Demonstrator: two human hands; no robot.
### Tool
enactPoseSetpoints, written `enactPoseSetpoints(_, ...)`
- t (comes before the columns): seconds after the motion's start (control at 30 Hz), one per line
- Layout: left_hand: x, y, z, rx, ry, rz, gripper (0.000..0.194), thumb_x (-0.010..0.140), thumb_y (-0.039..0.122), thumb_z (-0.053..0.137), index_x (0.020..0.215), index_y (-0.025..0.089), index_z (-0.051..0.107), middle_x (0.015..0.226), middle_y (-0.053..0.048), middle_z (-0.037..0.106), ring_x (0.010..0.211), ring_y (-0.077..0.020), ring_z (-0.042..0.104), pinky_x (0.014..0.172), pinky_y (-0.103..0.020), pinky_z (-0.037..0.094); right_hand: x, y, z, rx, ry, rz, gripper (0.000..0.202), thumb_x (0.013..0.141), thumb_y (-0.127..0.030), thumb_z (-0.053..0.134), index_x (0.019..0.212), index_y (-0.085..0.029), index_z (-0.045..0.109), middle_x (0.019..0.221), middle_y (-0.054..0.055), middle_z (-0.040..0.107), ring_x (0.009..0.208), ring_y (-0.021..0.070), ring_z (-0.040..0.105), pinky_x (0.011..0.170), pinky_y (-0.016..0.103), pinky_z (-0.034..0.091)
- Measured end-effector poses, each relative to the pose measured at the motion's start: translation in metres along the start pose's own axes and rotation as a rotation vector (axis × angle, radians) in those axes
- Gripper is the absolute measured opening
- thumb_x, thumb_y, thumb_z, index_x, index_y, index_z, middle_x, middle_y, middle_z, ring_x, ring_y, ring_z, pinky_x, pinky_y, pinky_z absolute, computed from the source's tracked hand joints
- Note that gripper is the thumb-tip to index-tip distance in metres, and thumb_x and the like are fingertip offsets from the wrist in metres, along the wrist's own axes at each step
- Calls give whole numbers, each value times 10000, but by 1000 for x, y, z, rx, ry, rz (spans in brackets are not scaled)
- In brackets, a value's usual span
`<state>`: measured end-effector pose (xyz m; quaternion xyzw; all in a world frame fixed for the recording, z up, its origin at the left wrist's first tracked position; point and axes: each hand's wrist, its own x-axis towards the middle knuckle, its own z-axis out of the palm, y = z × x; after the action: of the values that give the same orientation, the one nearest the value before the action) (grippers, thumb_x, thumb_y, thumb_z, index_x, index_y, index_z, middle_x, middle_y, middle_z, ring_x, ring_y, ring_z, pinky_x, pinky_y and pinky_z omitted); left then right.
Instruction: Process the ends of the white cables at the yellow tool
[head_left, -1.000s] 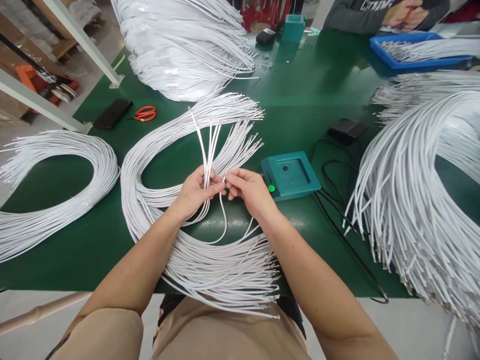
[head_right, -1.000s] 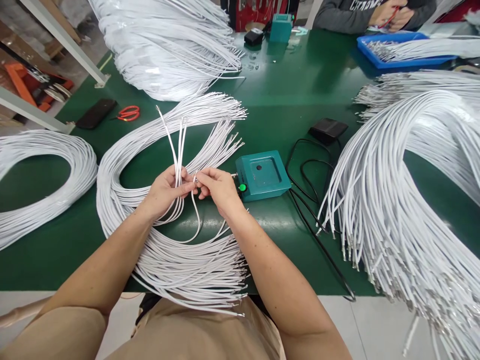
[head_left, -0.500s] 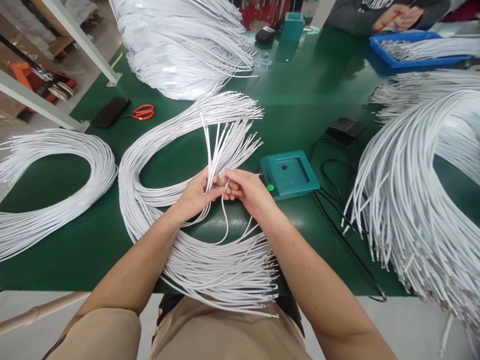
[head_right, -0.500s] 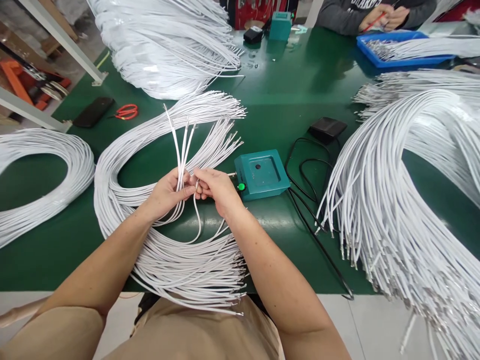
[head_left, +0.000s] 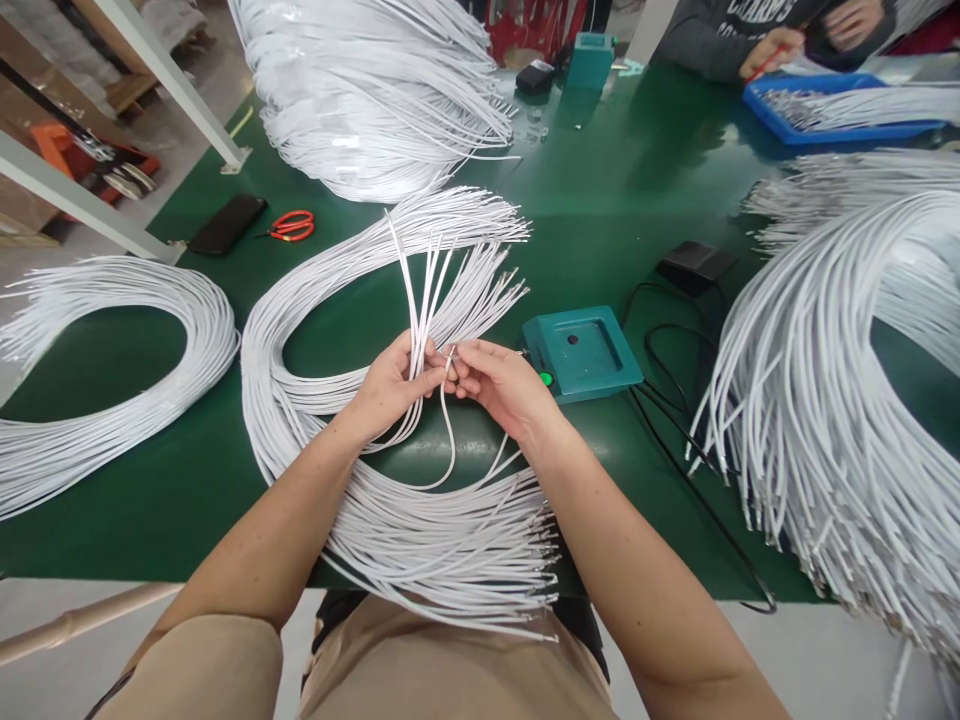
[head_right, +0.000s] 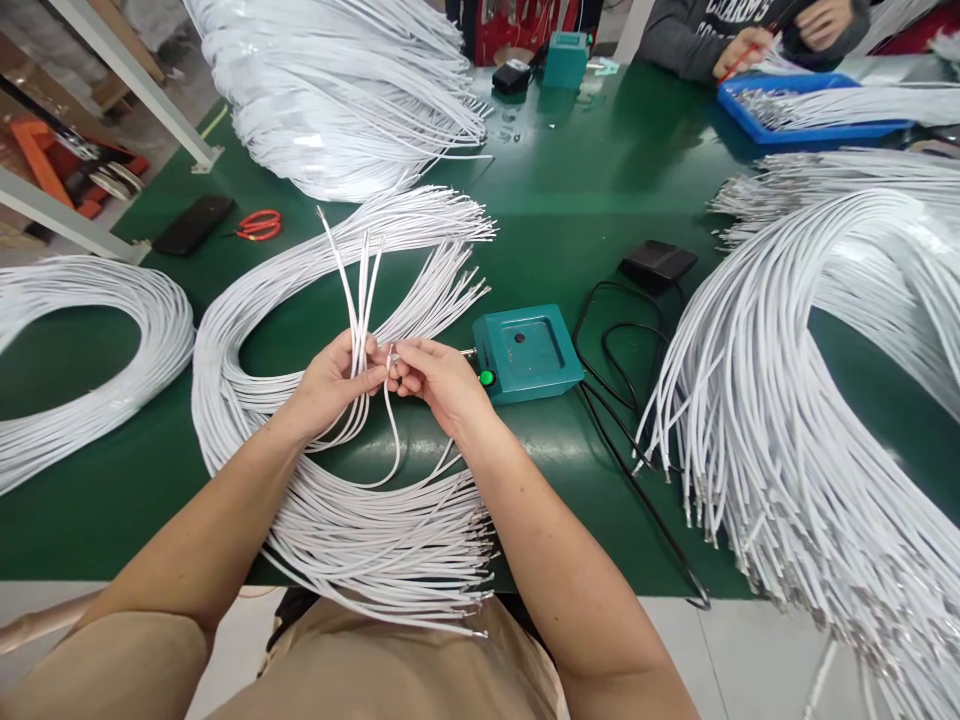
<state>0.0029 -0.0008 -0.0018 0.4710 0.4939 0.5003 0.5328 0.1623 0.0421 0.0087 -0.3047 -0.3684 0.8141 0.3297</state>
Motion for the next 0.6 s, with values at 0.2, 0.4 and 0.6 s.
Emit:
enactPoseSetpoints(0.2,0,-3,-1,15,-52,52,515,780,287,726,1252,220,532,824,3,626,690,-112,624,578,-204,467,-2,-2,5,-153,139,-108,208,721,-356,695,727,-152,658,637,-7,615,571,91,563,610,239,455)
enactPoseSetpoints(0.4,0,-1,3,39,-68,10,407,765,307,732,1140,183,635,791,-9,610,684,-123,614,551,-206,455,-2,-3,2,-614,299,-242,115,715,-257,610,657,-169,655,631,-13,639,593,107,560,614,250,453)
enactPoseSetpoints(0.6,0,-3,0,43,-57,10,376,793,313,706,1140,205,613,784,4,584,704,-126,632,561,-201,458,-3,-7,-5,-840,322,-236,184,807,-321,549,720,-193,649,666,-21,646,615,123,574,625,260,445)
